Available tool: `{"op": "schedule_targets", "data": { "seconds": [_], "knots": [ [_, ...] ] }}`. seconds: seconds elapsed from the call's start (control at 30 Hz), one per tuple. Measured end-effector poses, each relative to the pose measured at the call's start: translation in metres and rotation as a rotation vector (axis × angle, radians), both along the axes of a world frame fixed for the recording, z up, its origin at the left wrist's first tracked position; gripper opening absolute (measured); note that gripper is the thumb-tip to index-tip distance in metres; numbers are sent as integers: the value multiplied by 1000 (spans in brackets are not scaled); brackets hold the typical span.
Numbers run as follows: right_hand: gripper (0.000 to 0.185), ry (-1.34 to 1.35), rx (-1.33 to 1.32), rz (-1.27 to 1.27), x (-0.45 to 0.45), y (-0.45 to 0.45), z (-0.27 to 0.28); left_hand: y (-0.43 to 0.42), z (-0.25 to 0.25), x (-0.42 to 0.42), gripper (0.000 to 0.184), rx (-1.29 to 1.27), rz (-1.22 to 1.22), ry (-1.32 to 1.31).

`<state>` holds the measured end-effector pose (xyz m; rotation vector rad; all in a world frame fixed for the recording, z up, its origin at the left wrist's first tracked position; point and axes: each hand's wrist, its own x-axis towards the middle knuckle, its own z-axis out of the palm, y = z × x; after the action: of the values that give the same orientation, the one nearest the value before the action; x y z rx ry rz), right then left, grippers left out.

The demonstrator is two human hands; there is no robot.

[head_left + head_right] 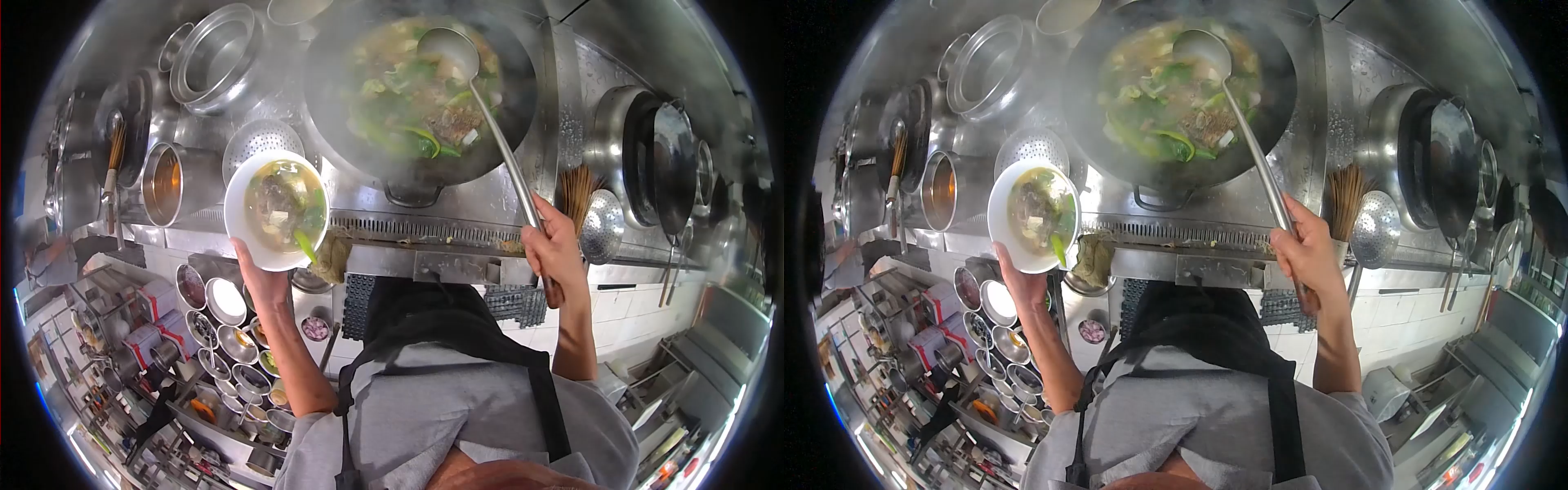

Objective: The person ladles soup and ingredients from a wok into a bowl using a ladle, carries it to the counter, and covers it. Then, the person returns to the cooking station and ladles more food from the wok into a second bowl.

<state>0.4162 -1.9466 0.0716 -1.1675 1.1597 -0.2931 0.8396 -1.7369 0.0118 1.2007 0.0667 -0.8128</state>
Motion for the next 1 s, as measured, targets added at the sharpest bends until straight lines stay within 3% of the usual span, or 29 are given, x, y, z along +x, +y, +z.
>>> {"op": "schedule_targets", "data": {
  "seconds": [0.1, 0.2, 0.33, 0.5, 0.6, 0.7, 0.73, 0.87, 1.0],
  "knots": [
    [65, 377, -610, 107, 9, 14, -4, 7, -5, 1, 63, -11, -8, -11],
    [67, 193, -549, 43, -1, 19, -3, 16, -15, 4, 67, -44, -20, 1],
    [67, 312, -358, 155, 2, 25, 19, 18, -11, -1, 62, -49, 15, 33],
    [69, 388, -457, 241, 50, 40, -8, 33, -25, 1, 62, -56, 25, 26],
    [68, 78, -59, 43, 73, 55, -32, 39, -30, 0, 67, -20, 1, -2],
    [59, -271, 324, -108, 68, 50, -12, 43, -31, -2, 65, -30, 12, 2],
    [47, -333, 435, -183, 69, 48, 6, 43, -30, -3, 65, -27, 16, -1],
    [48, -267, 322, -34, 62, 55, 10, 42, -25, -6, 66, -15, 1, 3],
    [49, -416, 493, -186, 36, 52, 26, 41, -28, -4, 67, -20, 3, -5]
  ]
}}
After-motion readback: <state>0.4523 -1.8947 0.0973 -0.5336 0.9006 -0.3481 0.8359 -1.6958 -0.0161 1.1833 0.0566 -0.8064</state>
